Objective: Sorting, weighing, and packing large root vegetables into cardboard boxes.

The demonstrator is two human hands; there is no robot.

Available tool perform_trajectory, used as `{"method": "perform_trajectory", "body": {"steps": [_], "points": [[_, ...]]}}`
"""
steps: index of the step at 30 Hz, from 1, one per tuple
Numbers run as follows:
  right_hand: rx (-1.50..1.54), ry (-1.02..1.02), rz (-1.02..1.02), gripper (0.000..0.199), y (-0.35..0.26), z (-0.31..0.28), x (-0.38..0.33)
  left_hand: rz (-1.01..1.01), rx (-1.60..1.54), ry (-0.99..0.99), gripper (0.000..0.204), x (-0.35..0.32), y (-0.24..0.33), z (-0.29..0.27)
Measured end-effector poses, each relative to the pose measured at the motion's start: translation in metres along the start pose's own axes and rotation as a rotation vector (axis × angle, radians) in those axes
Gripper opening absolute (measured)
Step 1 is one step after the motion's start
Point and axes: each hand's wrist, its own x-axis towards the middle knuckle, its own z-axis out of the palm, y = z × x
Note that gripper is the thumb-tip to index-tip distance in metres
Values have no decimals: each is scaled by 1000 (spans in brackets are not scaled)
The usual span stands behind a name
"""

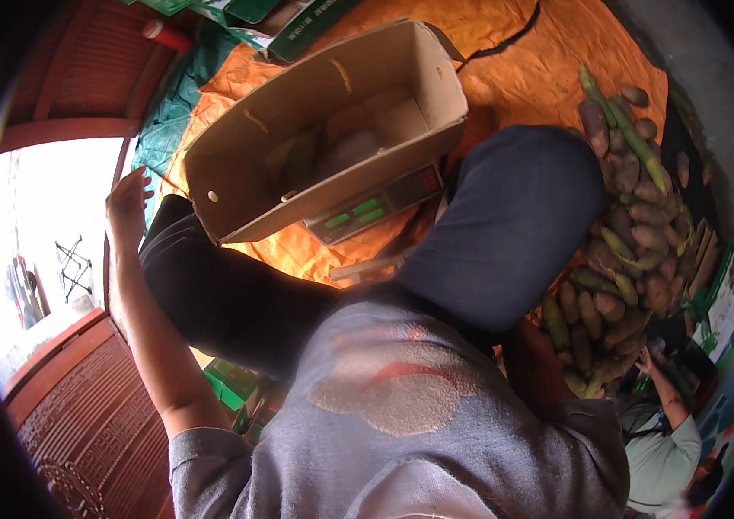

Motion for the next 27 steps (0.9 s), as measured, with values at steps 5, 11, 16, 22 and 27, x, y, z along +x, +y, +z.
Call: {"method": "perform_trajectory", "body": {"steps": [5,11,16,22,27], "points": [[-10,1,-38,81,6,-56,18,178,-52,23,28,8,50,-1],[-50,1,-71,79,21,-152,38,358,-26,-157,34,29,119,8],[37,387,-46,68,-33,-306,8,408,210,-347,48,33,129,33],[17,254,-594,67,-326,-357,-76,497,298,-436,45,36,111,57],[-457,47,-956,66,-496,-284,-70,493,299,-422,41,43,106,67]]}}
